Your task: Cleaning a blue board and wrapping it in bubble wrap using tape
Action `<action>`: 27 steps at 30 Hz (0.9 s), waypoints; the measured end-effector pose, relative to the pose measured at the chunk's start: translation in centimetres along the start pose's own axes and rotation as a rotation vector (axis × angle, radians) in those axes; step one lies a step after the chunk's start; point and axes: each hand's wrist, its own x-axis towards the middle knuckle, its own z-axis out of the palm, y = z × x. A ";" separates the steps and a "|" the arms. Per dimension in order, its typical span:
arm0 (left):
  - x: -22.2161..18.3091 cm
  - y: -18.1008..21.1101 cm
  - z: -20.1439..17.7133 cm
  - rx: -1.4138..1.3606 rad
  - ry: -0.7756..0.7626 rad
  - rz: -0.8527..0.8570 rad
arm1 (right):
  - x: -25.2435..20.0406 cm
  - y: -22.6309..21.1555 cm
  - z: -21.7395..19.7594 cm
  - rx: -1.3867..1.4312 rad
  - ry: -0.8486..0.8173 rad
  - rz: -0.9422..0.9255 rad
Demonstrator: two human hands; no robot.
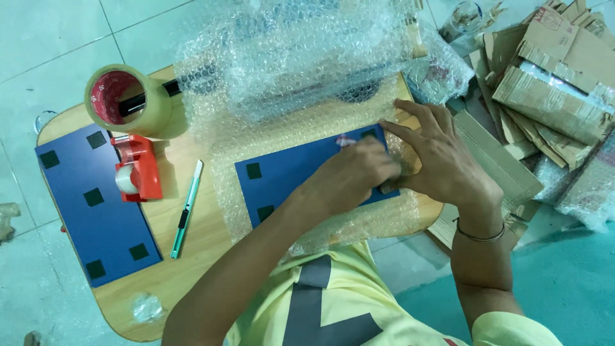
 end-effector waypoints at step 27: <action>-0.7 -1.4 -1.3 0.038 -0.082 0.038 | 0.0 0.0 0.1 -0.013 -0.050 0.051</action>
